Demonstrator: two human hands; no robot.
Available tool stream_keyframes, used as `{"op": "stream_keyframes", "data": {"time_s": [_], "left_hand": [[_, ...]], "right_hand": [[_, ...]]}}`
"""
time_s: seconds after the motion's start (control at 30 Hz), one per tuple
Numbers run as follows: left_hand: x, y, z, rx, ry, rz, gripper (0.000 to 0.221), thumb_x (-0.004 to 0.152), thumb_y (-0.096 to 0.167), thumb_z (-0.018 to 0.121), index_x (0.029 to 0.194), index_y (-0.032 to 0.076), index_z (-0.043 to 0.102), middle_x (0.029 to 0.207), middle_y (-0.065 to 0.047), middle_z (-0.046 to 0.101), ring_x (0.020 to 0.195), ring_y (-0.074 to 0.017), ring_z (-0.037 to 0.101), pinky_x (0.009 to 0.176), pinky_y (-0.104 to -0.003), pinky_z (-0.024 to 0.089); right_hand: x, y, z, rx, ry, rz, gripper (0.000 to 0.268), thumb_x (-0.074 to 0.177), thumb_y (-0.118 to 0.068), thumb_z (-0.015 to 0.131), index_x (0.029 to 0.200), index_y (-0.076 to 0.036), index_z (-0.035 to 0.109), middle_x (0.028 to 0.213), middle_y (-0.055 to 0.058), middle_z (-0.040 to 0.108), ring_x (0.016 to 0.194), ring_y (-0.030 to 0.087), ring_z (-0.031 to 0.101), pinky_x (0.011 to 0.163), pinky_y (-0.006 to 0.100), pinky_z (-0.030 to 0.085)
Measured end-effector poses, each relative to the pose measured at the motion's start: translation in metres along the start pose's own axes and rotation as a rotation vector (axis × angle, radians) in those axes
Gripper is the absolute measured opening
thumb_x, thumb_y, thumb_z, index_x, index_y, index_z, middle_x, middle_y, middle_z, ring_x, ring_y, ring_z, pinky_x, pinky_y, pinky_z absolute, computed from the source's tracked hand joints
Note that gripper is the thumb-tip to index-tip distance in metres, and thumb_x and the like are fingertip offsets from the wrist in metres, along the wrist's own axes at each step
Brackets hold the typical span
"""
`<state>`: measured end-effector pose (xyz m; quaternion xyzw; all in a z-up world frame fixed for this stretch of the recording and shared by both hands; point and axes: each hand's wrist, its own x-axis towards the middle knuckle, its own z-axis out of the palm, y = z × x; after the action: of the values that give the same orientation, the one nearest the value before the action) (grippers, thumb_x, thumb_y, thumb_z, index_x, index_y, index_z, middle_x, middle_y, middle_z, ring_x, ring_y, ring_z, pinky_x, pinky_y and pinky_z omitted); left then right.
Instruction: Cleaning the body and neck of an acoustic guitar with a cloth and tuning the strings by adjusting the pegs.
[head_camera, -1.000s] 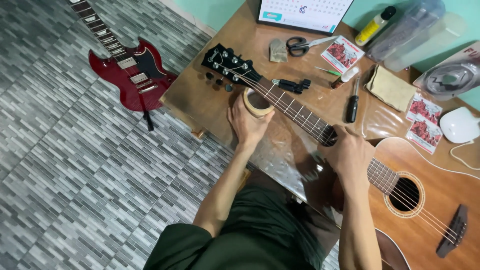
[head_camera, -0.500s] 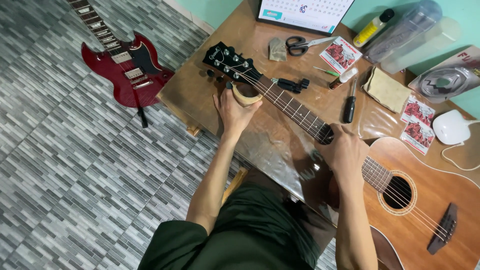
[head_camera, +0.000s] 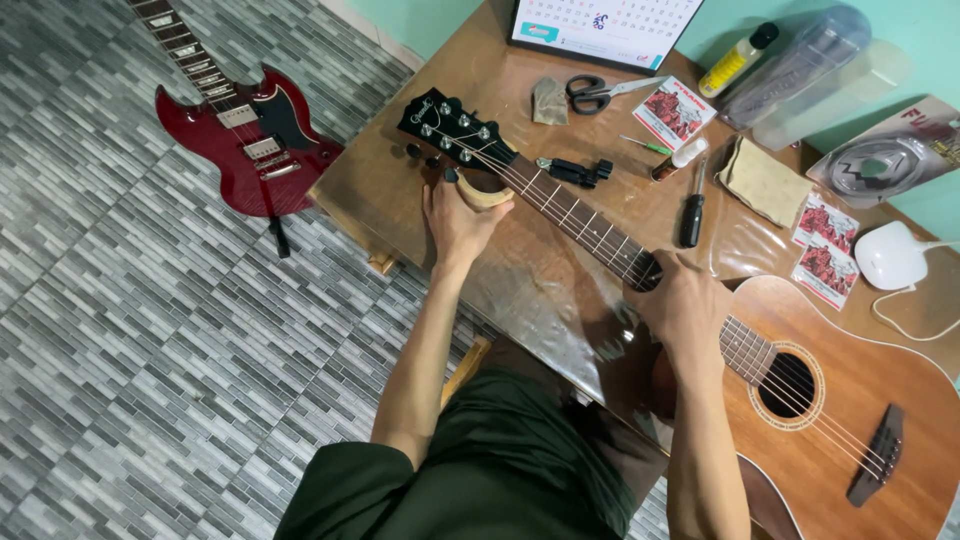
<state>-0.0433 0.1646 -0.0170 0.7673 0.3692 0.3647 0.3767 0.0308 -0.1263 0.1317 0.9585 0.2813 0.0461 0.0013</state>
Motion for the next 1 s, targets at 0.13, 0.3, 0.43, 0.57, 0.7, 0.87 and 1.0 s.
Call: {"op": "stream_keyframes", "data": {"time_s": [0.13,0.3,0.43,0.57,0.7,0.87,1.0], "left_hand": [[0.009,0.015,-0.019,-0.026,-0.083,-0.031,0.116,0.046,0.049,0.100,0.140,0.001,0.051,0.138,-0.022,0.062,0.134,-0.0326,0.056,0.126,-0.049,0.021],[0.008,0.008,-0.017,0.032,-0.123,-0.008,0.116,0.049,0.051,0.099,0.140,-0.003,0.049,0.141,-0.024,0.059,0.135,-0.0328,0.055,0.126,-0.049,0.022],[-0.008,0.044,-0.051,0.036,-0.124,0.019,0.113,0.059,0.033,0.099,0.146,-0.006,0.039,0.147,-0.032,0.048,0.137,-0.0458,0.048,0.121,-0.058,0.030],[-0.060,0.039,-0.049,0.003,-0.042,-0.063,0.079,0.085,0.021,0.083,0.148,-0.002,0.042,0.146,-0.026,0.049,0.137,-0.0425,0.048,0.118,-0.054,0.034],[-0.128,0.088,-0.055,-0.742,-0.414,-0.173,0.045,0.092,0.022,0.077,0.131,0.007,0.059,0.116,-0.012,0.066,0.112,-0.0261,0.064,0.098,-0.039,0.050],[-0.170,0.093,-0.043,-0.846,-0.905,-0.908,0.099,0.086,0.040,0.083,0.159,0.002,0.028,0.158,-0.033,0.024,0.144,-0.0445,0.037,0.119,-0.053,0.032],[-0.151,0.094,-0.054,-0.790,-0.676,-0.834,0.045,0.083,0.021,0.086,0.121,0.002,0.070,0.103,-0.012,0.070,0.095,-0.0217,0.067,0.084,-0.035,0.056]], "right_hand": [[0.003,0.010,0.023,-0.014,0.004,0.013,0.064,0.066,-0.058,0.085,0.116,-0.018,0.078,0.092,0.005,0.078,0.084,0.029,0.077,0.064,0.039,0.055],[-0.005,0.001,0.004,0.106,0.007,-0.031,0.068,0.071,-0.053,0.086,0.122,-0.010,0.074,0.103,0.014,0.077,0.089,0.038,0.076,0.074,0.047,0.059],[-0.017,0.002,-0.002,0.163,0.128,-0.016,0.081,0.074,-0.075,0.077,0.126,-0.012,0.073,0.114,0.009,0.069,0.089,0.039,0.073,0.072,0.050,0.059],[-0.043,-0.007,-0.006,0.280,0.311,-0.010,0.064,0.090,-0.062,0.078,0.125,-0.009,0.073,0.112,0.010,0.063,0.093,0.038,0.072,0.074,0.046,0.059],[-0.072,-0.048,-0.008,0.755,0.431,0.017,0.021,0.103,-0.017,0.066,0.118,-0.002,0.068,0.097,0.017,0.062,0.092,0.044,0.067,0.081,0.050,0.052],[-0.093,-0.073,0.044,0.936,0.402,0.035,0.018,0.100,-0.002,0.059,0.114,-0.007,0.068,0.095,0.013,0.066,0.091,0.039,0.070,0.084,0.043,0.055],[-0.093,-0.066,0.047,0.750,0.403,-0.038,0.019,0.092,-0.002,0.068,0.111,-0.008,0.070,0.110,0.013,0.065,0.101,0.037,0.070,0.087,0.044,0.055]]}}
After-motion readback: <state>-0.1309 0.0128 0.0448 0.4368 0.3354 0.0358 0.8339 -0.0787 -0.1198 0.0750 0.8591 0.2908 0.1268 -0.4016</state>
